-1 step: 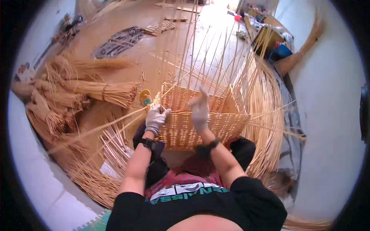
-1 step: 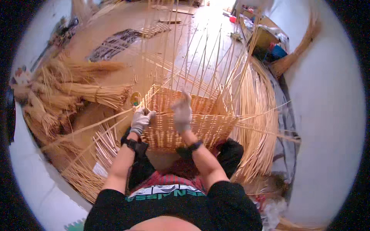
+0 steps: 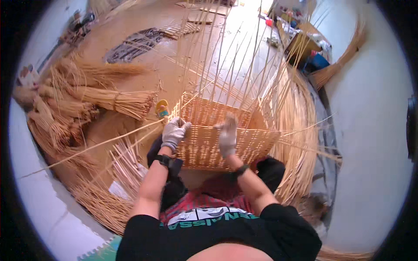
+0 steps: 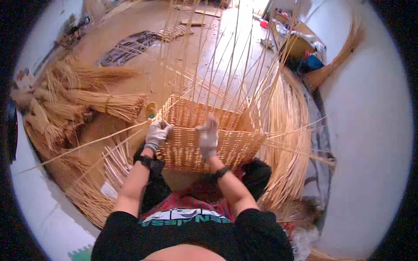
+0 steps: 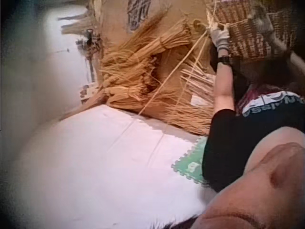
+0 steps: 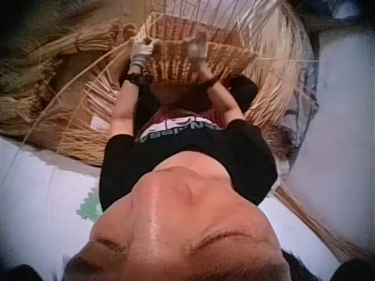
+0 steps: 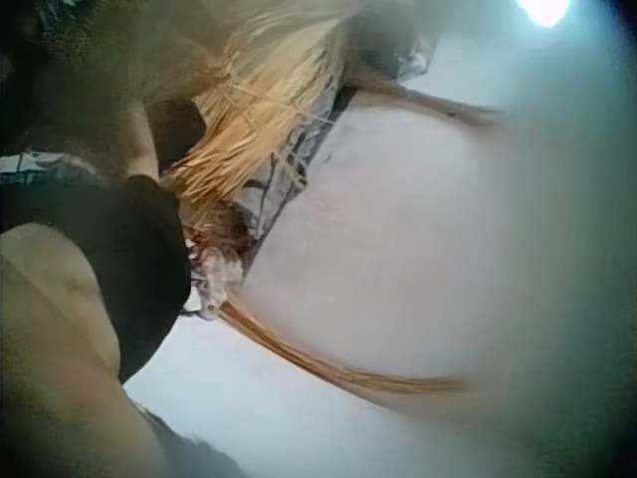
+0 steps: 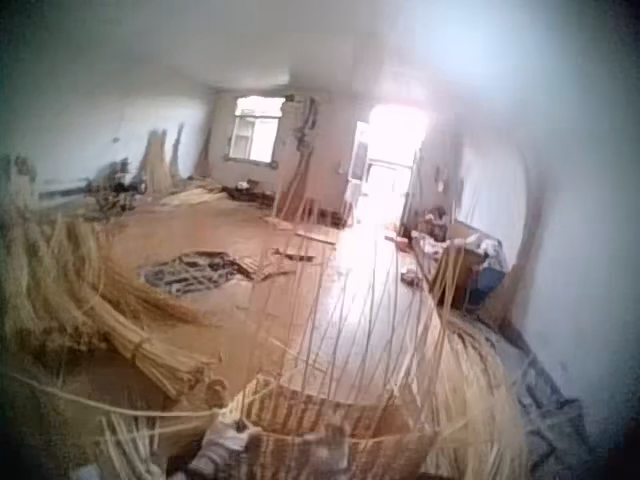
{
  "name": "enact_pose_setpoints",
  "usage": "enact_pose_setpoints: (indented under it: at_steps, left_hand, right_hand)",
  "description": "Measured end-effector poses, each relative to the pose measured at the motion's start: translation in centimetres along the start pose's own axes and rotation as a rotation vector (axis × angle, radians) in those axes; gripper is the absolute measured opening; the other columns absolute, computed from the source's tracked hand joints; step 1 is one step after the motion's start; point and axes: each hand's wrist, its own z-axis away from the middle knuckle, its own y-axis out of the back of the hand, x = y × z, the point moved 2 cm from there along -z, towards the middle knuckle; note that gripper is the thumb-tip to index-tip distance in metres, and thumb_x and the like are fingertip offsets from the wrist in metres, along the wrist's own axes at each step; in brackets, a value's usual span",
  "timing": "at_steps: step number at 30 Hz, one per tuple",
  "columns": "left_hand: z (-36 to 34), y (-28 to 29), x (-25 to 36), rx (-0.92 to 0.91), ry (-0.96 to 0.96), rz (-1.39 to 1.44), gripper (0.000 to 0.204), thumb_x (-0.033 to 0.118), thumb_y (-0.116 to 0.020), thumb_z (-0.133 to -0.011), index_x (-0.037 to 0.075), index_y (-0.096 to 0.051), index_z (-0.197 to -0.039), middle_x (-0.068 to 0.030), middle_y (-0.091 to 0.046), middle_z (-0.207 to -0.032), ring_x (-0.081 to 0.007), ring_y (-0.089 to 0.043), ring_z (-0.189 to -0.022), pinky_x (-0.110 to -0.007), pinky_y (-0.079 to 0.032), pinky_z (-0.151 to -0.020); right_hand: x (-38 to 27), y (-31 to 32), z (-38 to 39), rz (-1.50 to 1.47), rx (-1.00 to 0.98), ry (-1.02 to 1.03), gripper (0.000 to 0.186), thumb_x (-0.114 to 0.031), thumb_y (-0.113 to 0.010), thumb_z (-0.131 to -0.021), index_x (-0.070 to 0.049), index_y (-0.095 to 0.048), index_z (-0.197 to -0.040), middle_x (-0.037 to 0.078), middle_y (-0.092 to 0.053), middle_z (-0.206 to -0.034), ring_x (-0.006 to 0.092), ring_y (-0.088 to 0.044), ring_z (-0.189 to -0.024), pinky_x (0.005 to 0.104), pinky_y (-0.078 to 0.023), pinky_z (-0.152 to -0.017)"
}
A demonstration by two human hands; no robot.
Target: Weaving a large reed or wicker basket while sitting on the floor.
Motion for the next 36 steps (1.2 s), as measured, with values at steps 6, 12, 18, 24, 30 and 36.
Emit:
enact_pose_setpoints:
  at_steps: [6,12,18,24,30,36]
  left_hand:
    - [-1.0,-3.8,0.0,0.079,0.143,0.278,0.045,0.025,-0.089,-0.079,0.008,-0.049,-0.089,-0.0015,-0.058,-0.077,-0.0118,-0.049,-0.067,-0.030,-0.045,-0.062]
    - [0.9,-3.5,3.8,0.363,0.044,0.237,0.030,0.016,-0.082,-0.085,0.006,-0.057,-0.099,-0.0074,-0.063,-0.081,-0.0188,-0.058,-0.073,-0.034,-0.050,-0.070]
    - [1.8,-7.4,7.5,-0.459,0.170,-0.016,0.038,0.042,-0.060,-0.099,0.006,-0.061,-0.113,-0.0191,-0.070,-0.102,-0.0368,-0.068,-0.095,-0.042,-0.052,-0.085]
    - [3.3,-9.5,8.2,-0.153,-0.042,-0.008,0.032,0.037,-0.064,-0.098,0.005,-0.066,-0.093,-0.0117,-0.066,-0.079,-0.0247,-0.065,-0.069,-0.038,-0.051,-0.064]
    - [6.8,-9.6,10.0,0.267,-0.502,-0.200,0.051,0.019,-0.063,-0.094,0.026,-0.050,-0.142,-0.0142,-0.058,-0.137,-0.0334,-0.069,-0.098,-0.045,-0.056,-0.082]
    - [8.5,-16.0,12.0,-0.152,-0.555,-0.581,0.070,0.008,-0.058,-0.090,0.037,-0.041,-0.152,-0.0137,-0.056,-0.122,-0.0343,-0.068,-0.087,-0.045,-0.056,-0.073]
  right_hand:
    - [-4.7,2.3,1.2,-0.345,-0.080,-0.373,0.012,-0.017,-0.052,-0.106,-0.008,-0.054,-0.115,0.007,-0.065,-0.095,0.0153,-0.065,-0.090,0.0323,-0.054,-0.086]
    - [-5.1,5.7,0.8,-0.388,-0.090,-0.356,0.010,-0.010,-0.057,-0.103,-0.009,-0.055,-0.112,0.006,-0.069,-0.095,0.0115,-0.065,-0.087,0.0268,-0.052,-0.078]
    - [-2.6,9.1,-0.1,-0.171,0.097,-0.335,0.025,-0.003,-0.056,-0.101,-0.004,-0.054,-0.126,0.009,-0.065,-0.115,0.0153,-0.065,-0.099,0.0299,-0.054,-0.086]
    - [-7.7,3.2,-11.6,0.584,-0.264,0.517,0.073,0.010,-0.050,-0.087,-0.008,-0.035,-0.156,0.009,-0.057,-0.119,0.0197,-0.064,-0.103,0.0374,-0.055,-0.093]
    - [-0.6,15.3,-1.0,-0.091,0.039,-0.083,0.036,0.009,-0.047,-0.093,-0.006,-0.054,-0.125,0.008,-0.057,-0.115,0.0165,-0.061,-0.094,0.0362,-0.053,-0.092]
    - [-7.1,11.1,-10.3,0.806,-0.257,0.392,0.061,0.002,-0.059,-0.093,-0.006,-0.038,-0.149,0.009,-0.062,-0.111,0.0203,-0.060,-0.108,0.0363,-0.046,-0.100]
